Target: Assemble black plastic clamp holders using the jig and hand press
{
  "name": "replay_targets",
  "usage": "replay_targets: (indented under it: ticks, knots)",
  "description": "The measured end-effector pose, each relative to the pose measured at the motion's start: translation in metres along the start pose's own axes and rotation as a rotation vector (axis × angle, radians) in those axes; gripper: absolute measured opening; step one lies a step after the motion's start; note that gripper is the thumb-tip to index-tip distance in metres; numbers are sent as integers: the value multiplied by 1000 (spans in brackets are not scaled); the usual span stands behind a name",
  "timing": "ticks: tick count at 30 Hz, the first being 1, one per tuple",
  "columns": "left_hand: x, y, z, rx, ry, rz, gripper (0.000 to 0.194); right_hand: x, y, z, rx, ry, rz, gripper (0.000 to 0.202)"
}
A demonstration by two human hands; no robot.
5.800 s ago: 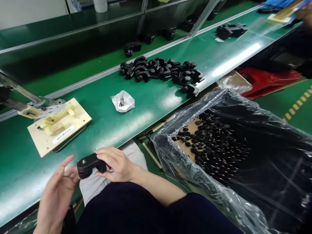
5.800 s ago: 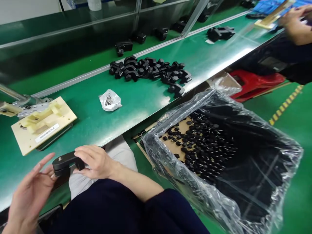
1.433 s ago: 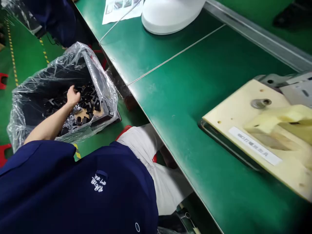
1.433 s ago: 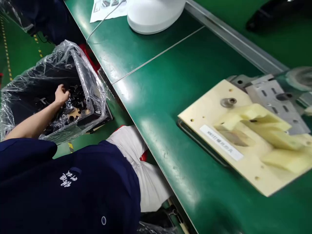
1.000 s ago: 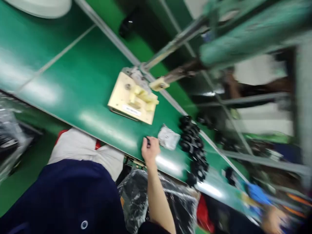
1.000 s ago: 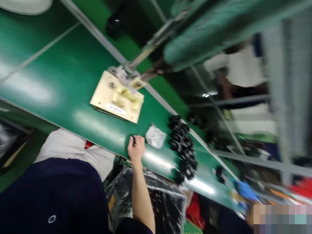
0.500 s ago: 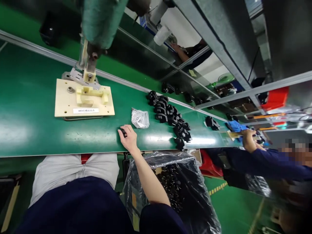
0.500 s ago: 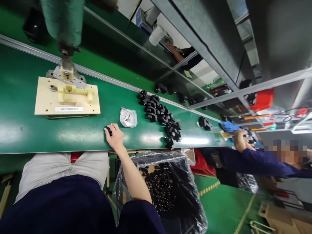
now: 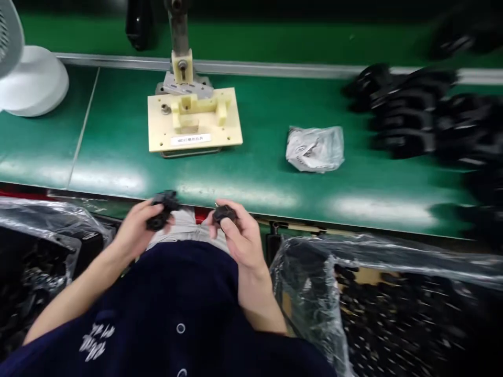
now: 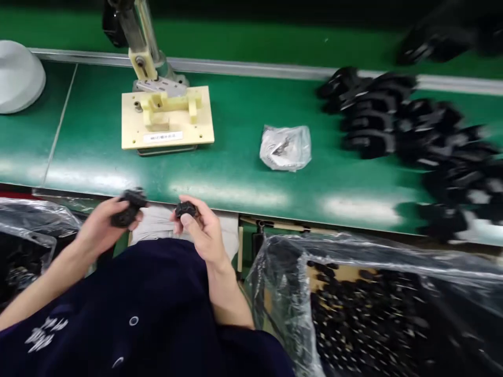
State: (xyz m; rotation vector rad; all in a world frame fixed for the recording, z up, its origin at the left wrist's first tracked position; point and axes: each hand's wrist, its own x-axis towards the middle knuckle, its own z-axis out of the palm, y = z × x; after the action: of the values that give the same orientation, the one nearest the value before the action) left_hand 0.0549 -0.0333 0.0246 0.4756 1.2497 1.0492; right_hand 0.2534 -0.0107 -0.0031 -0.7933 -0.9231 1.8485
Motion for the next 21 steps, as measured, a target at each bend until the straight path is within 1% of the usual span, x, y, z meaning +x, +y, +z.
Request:
replay_targets:
  ticks: [2, 4, 6, 8, 10, 12, 16, 21]
  knots:
    - [-1, 1, 13, -13, -32, -48, 28, -10, -5, 2, 47, -111, -1, 38]
    - [4, 0, 32, -33, -72, -70, 29, -16, -7, 1, 111, -199, -18, 35]
    - [8, -2, 46, -22, -86, -64, 38, -18, -6, 0, 166, -240, -59, 32]
    - [9, -3, 52, 21, -92, -48, 50, -15, -4, -1, 194, -240, -97, 28]
    - [8, -5, 49, 80, -93, -19, 54, -10, -1, -2, 204, -220, -105, 28]
    - [6, -6, 42, 147, -105, 23, 52, -6, 1, -2, 205, -203, -75, 33]
    - [4, -9, 32, 260, -166, 100, 47, 0, -1, -3, 202, -204, -14, 41]
    - [4, -8, 23, 328, -265, 201, 47, 2, -8, -6, 183, -188, 13, 44]
